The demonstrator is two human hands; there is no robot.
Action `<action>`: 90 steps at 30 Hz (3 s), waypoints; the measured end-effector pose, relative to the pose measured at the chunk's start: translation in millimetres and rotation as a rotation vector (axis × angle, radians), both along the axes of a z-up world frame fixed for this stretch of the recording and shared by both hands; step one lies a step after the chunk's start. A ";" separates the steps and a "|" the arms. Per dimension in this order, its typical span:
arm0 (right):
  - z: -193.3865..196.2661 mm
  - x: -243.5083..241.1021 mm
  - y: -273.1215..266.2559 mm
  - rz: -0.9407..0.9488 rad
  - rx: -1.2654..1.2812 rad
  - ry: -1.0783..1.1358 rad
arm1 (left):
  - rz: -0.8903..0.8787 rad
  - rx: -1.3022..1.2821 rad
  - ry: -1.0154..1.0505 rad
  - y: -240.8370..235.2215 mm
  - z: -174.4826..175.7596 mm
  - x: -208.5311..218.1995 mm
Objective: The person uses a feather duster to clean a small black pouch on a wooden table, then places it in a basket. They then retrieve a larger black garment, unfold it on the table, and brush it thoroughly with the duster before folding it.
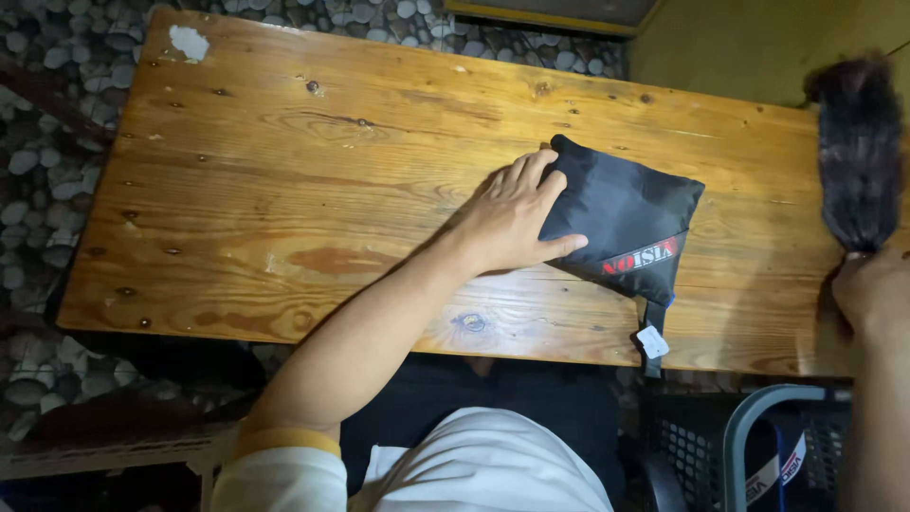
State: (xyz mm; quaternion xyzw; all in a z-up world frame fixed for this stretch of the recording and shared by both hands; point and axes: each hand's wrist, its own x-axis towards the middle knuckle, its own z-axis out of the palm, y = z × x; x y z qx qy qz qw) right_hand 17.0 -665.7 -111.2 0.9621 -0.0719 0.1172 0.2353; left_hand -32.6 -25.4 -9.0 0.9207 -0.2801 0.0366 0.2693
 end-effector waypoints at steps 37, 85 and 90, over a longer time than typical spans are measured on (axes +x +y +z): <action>93.5 25.7 446.4 0.307 2.366 0.316 | 0.720 -1.066 0.407 30.8 -13.5 56.1; 70.1 68.8 383.6 0.245 1.833 0.163 | 0.664 -0.964 0.501 34.5 -0.9 52.9; 100.1 37.6 270.6 0.308 1.009 -0.020 | 0.608 -1.004 0.501 34.1 -19.7 63.0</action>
